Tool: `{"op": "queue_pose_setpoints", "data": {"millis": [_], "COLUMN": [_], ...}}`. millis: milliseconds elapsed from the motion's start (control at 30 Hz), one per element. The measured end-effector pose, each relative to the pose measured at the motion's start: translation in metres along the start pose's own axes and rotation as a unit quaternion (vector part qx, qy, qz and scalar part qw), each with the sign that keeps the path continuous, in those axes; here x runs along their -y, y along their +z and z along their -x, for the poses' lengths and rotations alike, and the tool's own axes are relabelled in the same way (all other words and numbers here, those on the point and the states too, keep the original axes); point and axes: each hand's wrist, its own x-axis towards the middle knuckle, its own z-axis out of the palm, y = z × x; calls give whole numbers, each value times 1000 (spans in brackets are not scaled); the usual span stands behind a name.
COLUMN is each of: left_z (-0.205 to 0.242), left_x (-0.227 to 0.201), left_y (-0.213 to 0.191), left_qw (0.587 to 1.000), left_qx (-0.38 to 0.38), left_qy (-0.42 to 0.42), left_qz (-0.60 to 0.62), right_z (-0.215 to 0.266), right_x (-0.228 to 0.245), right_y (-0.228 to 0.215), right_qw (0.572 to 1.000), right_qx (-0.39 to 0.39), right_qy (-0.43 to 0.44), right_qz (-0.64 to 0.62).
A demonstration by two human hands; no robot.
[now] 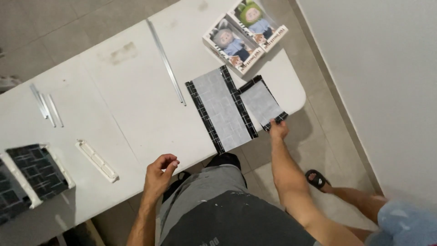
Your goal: The person assembles a multi-tiered storage unit by inserting white plastic connectors into the corners of black patterned panels. They then slide metal rods through the connectors to secure the panels together, forming a vertical shelving structure on a white table.
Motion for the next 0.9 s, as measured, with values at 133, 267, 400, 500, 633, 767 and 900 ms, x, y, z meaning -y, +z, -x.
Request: {"op": "queue_pose_setpoints", "data": {"millis": [133, 267, 400, 500, 633, 767, 900], "left_z": [9, 27, 46, 53, 69, 106, 119], "left_x": [-2, 7, 23, 62, 136, 206, 247], "left_y": [-10, -22, -47, -82, -162, -250, -325], "left_qw": [1000, 995, 999, 996, 946, 867, 771], "left_qx": [-9, -97, -53, -86, -300, -468, -598], "left_qy": [-7, 13, -2, 17, 49, 29, 156], "left_qz": [-5, 14, -11, 13, 109, 165, 157], "right_z": [16, 67, 109, 240, 346, 496, 636], "right_x": [22, 55, 88, 182, 217, 244, 236], "right_y": [-27, -25, 40, 71, 125, 143, 151], "right_qw": [963, 950, 911, 863, 771, 717, 617], "right_qx": [-109, -8, 129, 294, 402, 465, 573], "right_qy": [-199, -294, -350, -352, -467, -506, -531], "right_qz": [147, 107, 177, 213, 161, 120, 98]}}
